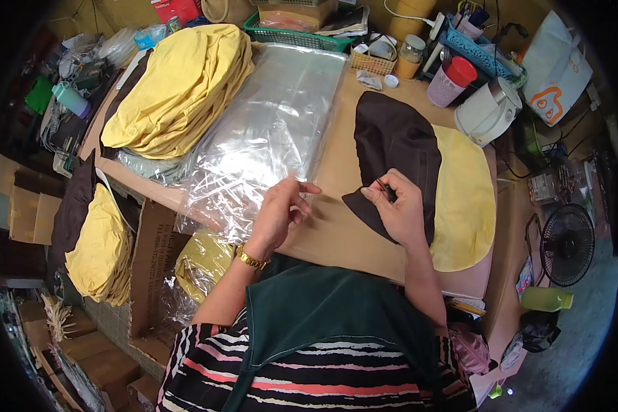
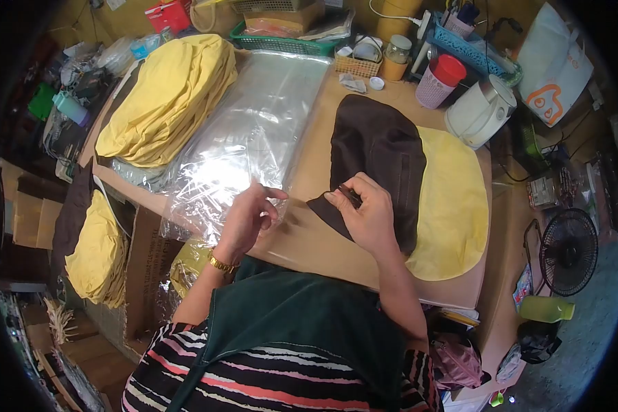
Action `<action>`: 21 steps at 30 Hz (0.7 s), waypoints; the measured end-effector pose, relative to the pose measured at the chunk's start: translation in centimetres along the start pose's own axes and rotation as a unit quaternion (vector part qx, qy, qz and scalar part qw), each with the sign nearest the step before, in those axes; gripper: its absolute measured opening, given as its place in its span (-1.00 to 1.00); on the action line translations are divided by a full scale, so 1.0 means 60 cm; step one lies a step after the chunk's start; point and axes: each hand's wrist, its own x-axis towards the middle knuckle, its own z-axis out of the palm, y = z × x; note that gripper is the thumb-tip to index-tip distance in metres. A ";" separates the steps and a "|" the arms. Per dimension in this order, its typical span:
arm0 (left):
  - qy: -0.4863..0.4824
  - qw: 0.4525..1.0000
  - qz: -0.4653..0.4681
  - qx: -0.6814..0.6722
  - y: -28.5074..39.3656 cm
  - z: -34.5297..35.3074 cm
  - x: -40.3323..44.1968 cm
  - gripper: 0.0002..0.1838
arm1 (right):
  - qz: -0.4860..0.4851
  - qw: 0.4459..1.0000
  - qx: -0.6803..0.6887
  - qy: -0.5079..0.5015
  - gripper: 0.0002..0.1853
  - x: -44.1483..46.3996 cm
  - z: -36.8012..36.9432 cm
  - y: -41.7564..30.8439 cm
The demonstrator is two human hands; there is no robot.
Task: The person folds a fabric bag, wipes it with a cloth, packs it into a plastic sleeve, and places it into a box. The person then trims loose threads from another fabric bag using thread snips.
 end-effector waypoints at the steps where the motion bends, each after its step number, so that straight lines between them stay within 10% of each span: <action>1: -0.036 0.993 -0.008 0.114 0.006 0.000 -0.002 -0.64 | -0.007 1.000 -0.002 0.007 -0.77 0.000 0.001 -0.001; 7: -0.078 0.983 0.017 0.164 0.001 0.050 0.007 -0.55 | -0.038 0.998 -0.047 -0.002 -0.77 -0.004 0.005 -0.005; 21: -0.120 0.972 -0.066 -0.192 -0.009 0.040 0.013 -0.73 | -0.045 0.996 -0.079 0.018 -0.70 -0.010 0.001 -0.059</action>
